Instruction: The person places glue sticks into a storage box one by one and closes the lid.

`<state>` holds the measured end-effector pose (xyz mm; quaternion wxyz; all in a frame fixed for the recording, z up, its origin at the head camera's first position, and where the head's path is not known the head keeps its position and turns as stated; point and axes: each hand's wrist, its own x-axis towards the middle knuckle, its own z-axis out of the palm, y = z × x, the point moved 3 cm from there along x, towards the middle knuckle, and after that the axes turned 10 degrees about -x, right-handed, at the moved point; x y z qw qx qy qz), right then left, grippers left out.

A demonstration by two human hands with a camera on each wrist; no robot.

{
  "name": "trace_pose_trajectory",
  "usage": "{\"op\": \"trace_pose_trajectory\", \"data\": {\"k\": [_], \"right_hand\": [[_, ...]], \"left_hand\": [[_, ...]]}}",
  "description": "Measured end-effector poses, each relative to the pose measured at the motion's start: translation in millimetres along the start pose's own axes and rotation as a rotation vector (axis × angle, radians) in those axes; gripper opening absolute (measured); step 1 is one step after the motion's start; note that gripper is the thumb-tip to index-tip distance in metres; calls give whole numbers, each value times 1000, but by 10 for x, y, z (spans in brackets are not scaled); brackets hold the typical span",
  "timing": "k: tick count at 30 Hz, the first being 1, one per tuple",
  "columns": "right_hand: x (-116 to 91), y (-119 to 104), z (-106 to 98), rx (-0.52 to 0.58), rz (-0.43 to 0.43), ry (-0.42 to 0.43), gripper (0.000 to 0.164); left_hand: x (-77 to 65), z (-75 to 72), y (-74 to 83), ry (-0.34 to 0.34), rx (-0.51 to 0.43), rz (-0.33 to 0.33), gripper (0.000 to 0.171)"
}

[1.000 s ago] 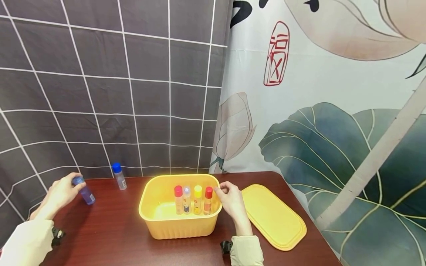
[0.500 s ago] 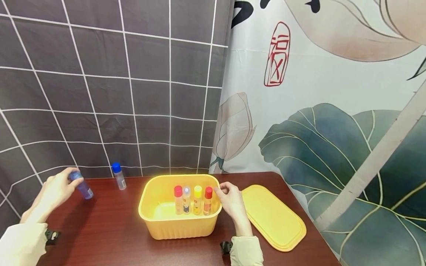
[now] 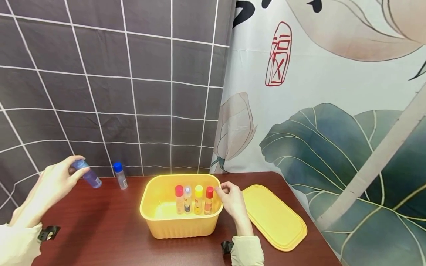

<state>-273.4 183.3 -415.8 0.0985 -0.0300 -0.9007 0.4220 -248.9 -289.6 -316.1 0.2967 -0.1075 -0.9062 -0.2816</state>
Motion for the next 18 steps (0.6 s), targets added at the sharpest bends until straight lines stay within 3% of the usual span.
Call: {"op": "trace_pose_trajectory", "data": {"k": [18], "right_hand": [[2, -3, -3, -11, 6, -1, 22]], "left_hand": [[98, 35, 614, 3, -39, 136, 39]]}}
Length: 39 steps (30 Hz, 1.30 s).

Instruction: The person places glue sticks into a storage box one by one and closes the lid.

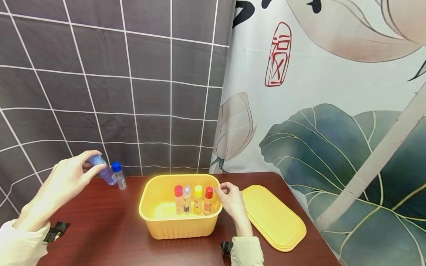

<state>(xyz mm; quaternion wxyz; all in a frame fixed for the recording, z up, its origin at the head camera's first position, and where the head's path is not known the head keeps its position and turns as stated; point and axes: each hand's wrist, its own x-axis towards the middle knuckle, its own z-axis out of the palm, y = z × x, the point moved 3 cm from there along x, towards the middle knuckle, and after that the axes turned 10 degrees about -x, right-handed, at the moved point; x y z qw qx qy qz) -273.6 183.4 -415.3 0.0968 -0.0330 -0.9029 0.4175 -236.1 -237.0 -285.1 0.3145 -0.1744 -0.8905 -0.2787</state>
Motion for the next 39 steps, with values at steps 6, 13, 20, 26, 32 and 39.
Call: {"op": "trace_pose_trajectory", "data": {"k": [6, 13, 20, 26, 32, 39], "right_hand": [[13, -8, -7, 9, -9, 6, 22], [15, -4, -14, 6, -9, 7, 22], [4, 7, -11, 8, 4, 1, 22], [12, 8, -9, 9, -9, 9, 22], [3, 17, -7, 2, -5, 4, 23], [-6, 19, 0, 8, 7, -13, 24]], "left_hand": [[51, 42, 152, -49, 1, 27, 35], [110, 107, 314, -113, -38, 47, 35], [172, 211, 459, -217, -94, 38, 31], [223, 377, 534, -288, -147, 24, 29], [251, 585, 589, -318, -187, 65, 30], [248, 860, 593, -399, -230, 61, 30]]}}
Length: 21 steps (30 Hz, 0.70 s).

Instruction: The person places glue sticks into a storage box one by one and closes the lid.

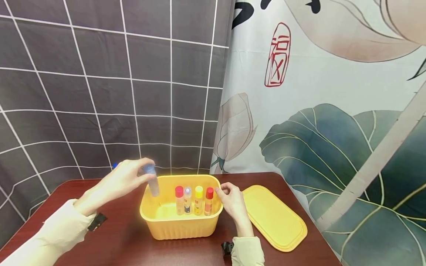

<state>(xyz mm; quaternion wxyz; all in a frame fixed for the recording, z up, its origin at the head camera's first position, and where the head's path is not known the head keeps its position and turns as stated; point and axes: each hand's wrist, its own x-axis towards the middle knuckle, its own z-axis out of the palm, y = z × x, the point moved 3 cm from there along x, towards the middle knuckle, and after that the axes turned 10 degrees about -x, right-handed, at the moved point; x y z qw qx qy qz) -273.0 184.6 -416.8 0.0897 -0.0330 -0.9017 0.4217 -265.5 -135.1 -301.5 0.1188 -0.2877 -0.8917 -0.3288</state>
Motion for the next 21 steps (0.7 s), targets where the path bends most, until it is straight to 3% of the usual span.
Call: {"op": "trace_pose_trajectory", "data": {"k": [12, 21], "right_hand": [[5, -12, -10, -11, -11, 12, 23], [8, -2, 1, -8, -12, 16, 22]], "left_hand": [[156, 417, -155, -142, -83, -63, 32], [197, 594, -218, -182, -71, -25, 30]]}}
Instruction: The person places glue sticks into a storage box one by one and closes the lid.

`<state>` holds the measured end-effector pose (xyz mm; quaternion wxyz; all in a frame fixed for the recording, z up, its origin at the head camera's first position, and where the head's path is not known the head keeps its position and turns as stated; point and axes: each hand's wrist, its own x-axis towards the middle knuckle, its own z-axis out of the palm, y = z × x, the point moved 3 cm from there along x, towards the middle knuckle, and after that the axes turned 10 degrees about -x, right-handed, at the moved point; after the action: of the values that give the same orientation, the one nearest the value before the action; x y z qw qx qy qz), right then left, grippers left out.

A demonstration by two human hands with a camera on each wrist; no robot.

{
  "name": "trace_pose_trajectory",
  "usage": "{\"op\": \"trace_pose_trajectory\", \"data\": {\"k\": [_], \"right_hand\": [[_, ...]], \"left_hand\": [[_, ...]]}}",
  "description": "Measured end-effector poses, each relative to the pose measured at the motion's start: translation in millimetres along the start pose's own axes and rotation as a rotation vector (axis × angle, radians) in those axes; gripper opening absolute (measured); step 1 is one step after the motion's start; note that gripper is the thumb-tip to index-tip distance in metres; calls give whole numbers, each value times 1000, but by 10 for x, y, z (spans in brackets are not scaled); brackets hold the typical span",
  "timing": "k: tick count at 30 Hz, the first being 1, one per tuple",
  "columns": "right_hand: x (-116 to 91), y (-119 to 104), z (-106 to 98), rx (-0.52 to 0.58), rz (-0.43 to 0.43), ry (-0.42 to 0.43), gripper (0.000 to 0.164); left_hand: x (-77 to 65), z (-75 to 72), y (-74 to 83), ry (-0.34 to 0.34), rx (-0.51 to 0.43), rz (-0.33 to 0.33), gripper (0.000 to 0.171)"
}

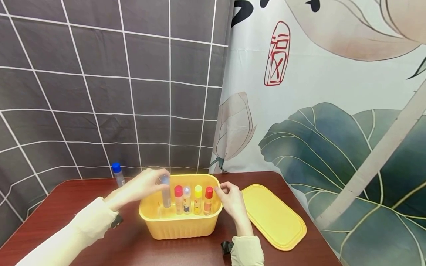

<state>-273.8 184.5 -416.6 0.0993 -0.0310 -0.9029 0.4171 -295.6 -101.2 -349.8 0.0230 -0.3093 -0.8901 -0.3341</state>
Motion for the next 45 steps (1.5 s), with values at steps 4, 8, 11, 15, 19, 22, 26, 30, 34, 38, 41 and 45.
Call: {"op": "trace_pose_trajectory", "data": {"k": [4, 8, 11, 15, 19, 22, 26, 30, 34, 38, 41, 45], "right_hand": [[-1, 12, -1, 2, 3, -4, 23], [1, 17, -2, 1, 4, -3, 23], [-1, 14, -5, -2, 2, -1, 23], [-7, 13, -6, -6, 3, -3, 23], [-8, 12, -7, -6, 1, -4, 23], [-8, 12, -9, -7, 2, -1, 23], [-12, 13, -9, -13, 5, 3, 22], [-13, 16, -4, -18, 1, 8, 21], [-7, 17, -1, -14, -3, 12, 21], [-5, 9, -6, -10, -3, 17, 20], [-7, 3, -3, -9, -3, 12, 21], [-13, -5, 3, -3, -1, 1, 21]], "left_hand": [[28, 65, -17, -31, -2, -23, 29], [55, 129, -49, -64, 11, -32, 25], [64, 168, -69, -83, 21, -29, 23], [69, 205, -91, -108, 26, -38, 23], [73, 229, -105, -122, 28, -32, 21], [77, 240, -107, -127, 37, -1, 20], [87, 259, -113, -138, 47, 7, 20], [88, 271, -123, -149, 35, -28, 21], [89, 283, -130, -148, 36, -20, 21], [92, 295, -127, -145, 42, -10, 20], [87, 301, -126, -152, 33, -23, 22], [77, 308, -131, -152, 35, -24, 23]]}}
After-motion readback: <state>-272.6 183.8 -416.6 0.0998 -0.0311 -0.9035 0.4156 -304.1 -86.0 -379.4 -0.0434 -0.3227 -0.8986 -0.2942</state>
